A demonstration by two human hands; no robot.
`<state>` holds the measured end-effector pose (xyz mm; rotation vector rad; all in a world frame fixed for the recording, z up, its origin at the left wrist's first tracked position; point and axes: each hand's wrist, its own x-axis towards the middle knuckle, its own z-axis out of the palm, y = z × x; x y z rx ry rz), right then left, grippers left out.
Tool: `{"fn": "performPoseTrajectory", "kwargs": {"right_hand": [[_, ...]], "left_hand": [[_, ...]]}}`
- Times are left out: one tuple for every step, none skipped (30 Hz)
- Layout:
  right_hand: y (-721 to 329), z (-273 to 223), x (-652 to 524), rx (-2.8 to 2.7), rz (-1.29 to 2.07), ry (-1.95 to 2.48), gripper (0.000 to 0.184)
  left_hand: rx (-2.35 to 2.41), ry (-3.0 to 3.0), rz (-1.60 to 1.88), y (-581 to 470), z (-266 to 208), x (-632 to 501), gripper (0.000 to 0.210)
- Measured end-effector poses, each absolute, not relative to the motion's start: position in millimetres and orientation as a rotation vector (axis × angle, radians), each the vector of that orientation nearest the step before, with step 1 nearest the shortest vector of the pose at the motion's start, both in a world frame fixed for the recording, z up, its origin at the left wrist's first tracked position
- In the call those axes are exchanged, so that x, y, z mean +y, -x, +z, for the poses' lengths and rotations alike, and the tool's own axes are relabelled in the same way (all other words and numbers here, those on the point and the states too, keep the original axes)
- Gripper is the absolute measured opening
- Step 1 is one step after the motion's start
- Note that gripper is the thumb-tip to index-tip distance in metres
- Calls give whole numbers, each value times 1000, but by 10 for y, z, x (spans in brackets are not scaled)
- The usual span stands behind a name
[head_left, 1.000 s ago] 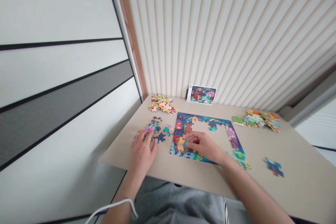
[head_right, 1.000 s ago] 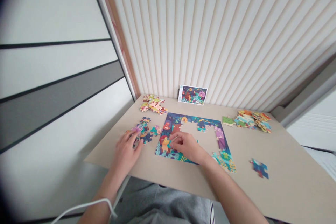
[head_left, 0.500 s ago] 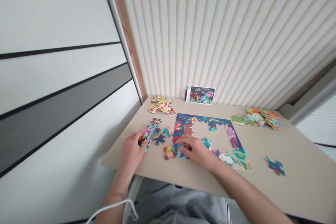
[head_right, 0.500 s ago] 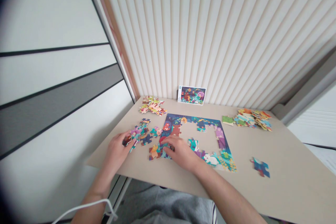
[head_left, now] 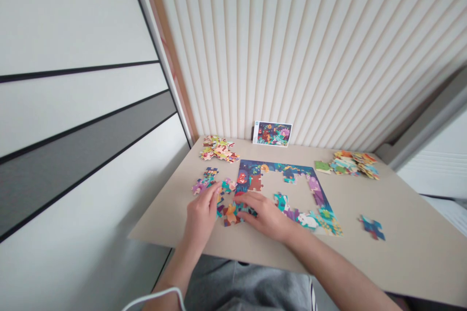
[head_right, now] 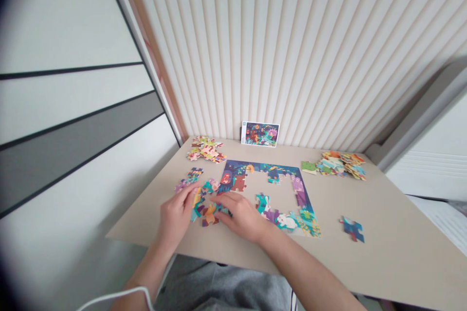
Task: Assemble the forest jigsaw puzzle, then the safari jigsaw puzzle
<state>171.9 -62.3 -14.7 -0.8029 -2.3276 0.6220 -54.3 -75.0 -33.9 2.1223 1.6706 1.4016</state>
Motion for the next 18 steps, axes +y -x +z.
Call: {"fn": "performPoseTrajectory", "kwargs": {"right_hand": [[-1713, -151, -623, -2340, 581, 798, 39], [-1710, -156, -621, -2348, 533, 810, 42], [-1713, -162, -617, -2351, 471, 836, 43], [-1720, -167, -611, -2351, 395, 871, 42], [-1733, -169, -605, -2350, 316, 909, 41], [-1750, -169, -600, -2351, 239, 942, 40], [-1767, -164, -596, -2362, 168, 961, 39], [-1784, -157, -596, -2379, 107, 966, 40], [-1796, -147, -599, -2399, 61, 961, 41], [-1804, -136, -603, -2420, 31, 946, 41], [-1806, -126, -608, -2440, 17, 925, 41], [-1805, -117, -611, -2450, 23, 906, 39], [-1805, -110, -608, -2444, 50, 903, 37], [-1810, -105, -597, -2412, 93, 932, 33], [-1826, -103, -574, -2354, 153, 995, 29], [-1855, -103, -538, -2272, 226, 1085, 28], [-1902, -106, -488, -2176, 306, 1189, 31], [-1966, -110, -428, -2081, 390, 1289, 35]], "left_hand": [[1598, -2063, 1387, 419, -322, -774, 29], [1532, -1993, 1371, 294, -307, -797, 29], [1483, -1928, 1375, 176, -292, -817, 30], [1437, -1859, 1393, 72, -279, -833, 31], [1388, -1802, 1399, -13, -266, -845, 33], [1343, -1762, 1399, -76, -253, -852, 35], [1304, -1729, 1392, -119, -242, -855, 37], [1272, -1695, 1379, -143, -234, -855, 39], [1245, -1656, 1366, -151, -230, -854, 41], [1219, -1614, 1353, -148, -230, -853, 43], [1194, -1574, 1341, -135, -234, -854, 45], [1169, -1544, 1330, -115, -241, -856, 46], [1147, -1532, 1320, -88, -249, -859, 47], [1136, -1546, 1308, -53, -256, -864, 49], [1141, -1589, 1290, -9, -261, -869, 51], [1164, -1665, 1263, 43, -264, -873, 53], [1197, -1775, 1227, 103, -265, -877, 55], [1235, -1916, 1171, 169, -266, -879, 54]]}}
